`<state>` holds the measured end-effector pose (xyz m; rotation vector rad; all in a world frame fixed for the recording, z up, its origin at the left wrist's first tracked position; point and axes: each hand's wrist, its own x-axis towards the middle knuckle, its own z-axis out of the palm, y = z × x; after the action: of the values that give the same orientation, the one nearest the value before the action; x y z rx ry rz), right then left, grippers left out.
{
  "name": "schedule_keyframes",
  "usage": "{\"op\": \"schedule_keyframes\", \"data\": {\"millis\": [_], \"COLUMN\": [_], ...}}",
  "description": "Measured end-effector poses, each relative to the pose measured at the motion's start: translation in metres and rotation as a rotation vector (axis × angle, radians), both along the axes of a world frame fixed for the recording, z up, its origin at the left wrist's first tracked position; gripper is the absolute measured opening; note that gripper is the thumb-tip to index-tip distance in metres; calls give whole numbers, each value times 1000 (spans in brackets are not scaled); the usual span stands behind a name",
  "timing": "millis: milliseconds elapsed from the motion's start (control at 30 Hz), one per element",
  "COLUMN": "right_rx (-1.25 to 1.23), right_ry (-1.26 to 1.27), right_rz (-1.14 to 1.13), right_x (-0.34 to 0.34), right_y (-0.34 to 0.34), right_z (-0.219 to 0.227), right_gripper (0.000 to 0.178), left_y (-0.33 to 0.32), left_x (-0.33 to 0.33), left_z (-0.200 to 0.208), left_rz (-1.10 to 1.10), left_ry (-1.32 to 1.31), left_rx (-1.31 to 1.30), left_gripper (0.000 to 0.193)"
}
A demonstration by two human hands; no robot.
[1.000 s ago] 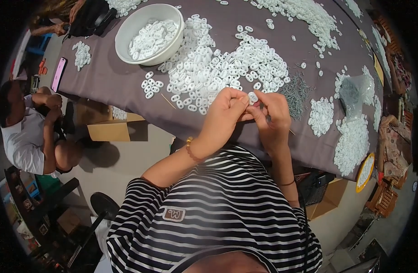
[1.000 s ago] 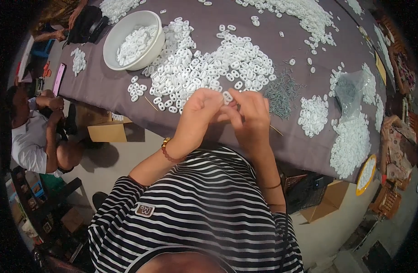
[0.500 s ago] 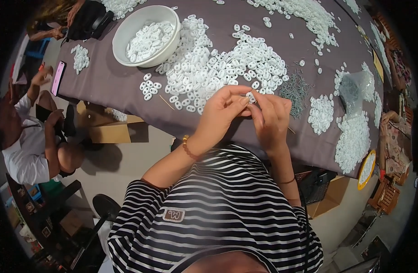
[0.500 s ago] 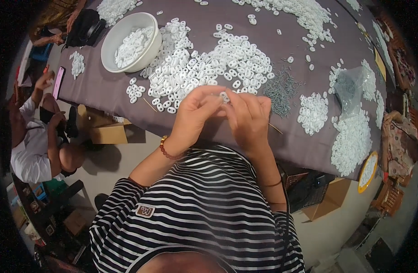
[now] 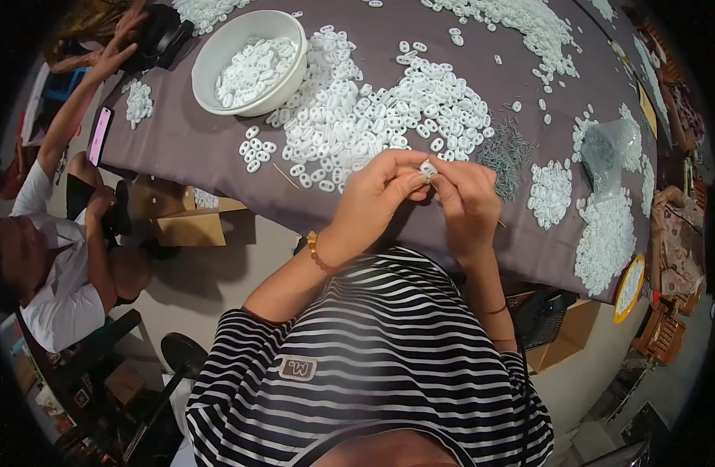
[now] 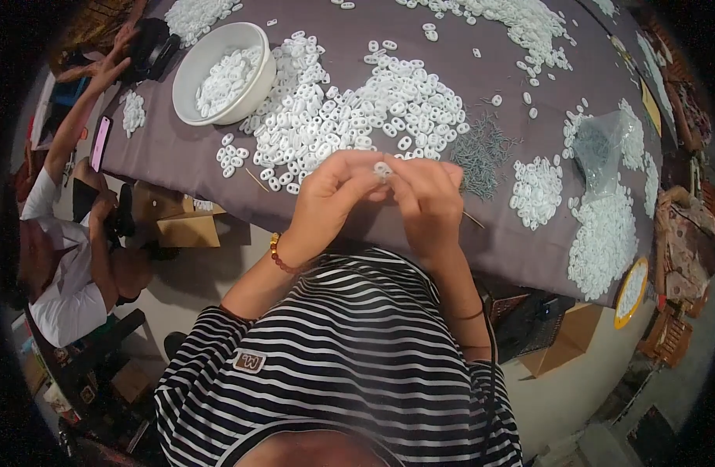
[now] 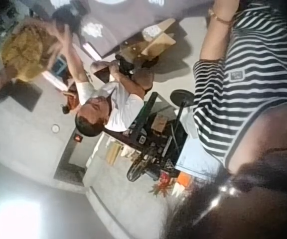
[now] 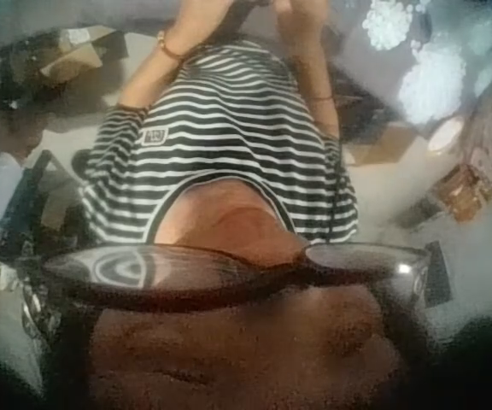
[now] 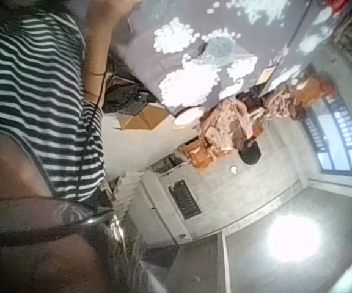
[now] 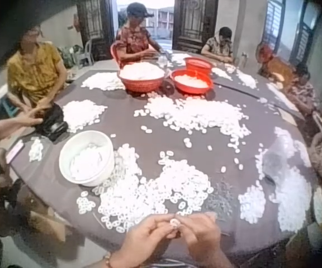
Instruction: The person assembles small plastic components by picking up plastic pieces and inserting metal pins into them by hand.
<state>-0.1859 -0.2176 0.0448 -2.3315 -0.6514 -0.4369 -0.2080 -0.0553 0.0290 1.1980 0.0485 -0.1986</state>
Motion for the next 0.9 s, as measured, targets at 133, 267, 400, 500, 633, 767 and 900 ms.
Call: {"op": "schedule_keyframes", "data": {"millis": [133, 267, 400, 500, 633, 767, 900], "right_rx": [446, 585, 390, 152, 14, -117, -140], "right_ry": [447, 622, 484, 260, 122, 18, -19], "right_rz": [-1, -1, 31, 35, -4, -22, -43], "right_x": [-4, -3, 0, 0, -1, -2, -5], "right_y": [4, 4, -1, 3, 4, 5, 9], "right_z": [7, 11, 4, 8, 7, 7, 10], "right_gripper": [21, 21, 23, 30, 36, 35, 34], "left_y": [1, 0, -7, -7, -8, -8, -7], "left_x": [-1, -2, -4, -4, -5, -8, -8], "left_z": [2, 2, 2, -1, -2, -4, -3], "left_rz": [16, 22, 86, 68, 77, 96, 111], "left_ry": [-69, -98, -4, 10, 4, -25, -54], "left_rx": [89, 140, -58, -161, -189, -112, -103], "left_gripper": [25, 27, 28, 28, 27, 25, 24]}}
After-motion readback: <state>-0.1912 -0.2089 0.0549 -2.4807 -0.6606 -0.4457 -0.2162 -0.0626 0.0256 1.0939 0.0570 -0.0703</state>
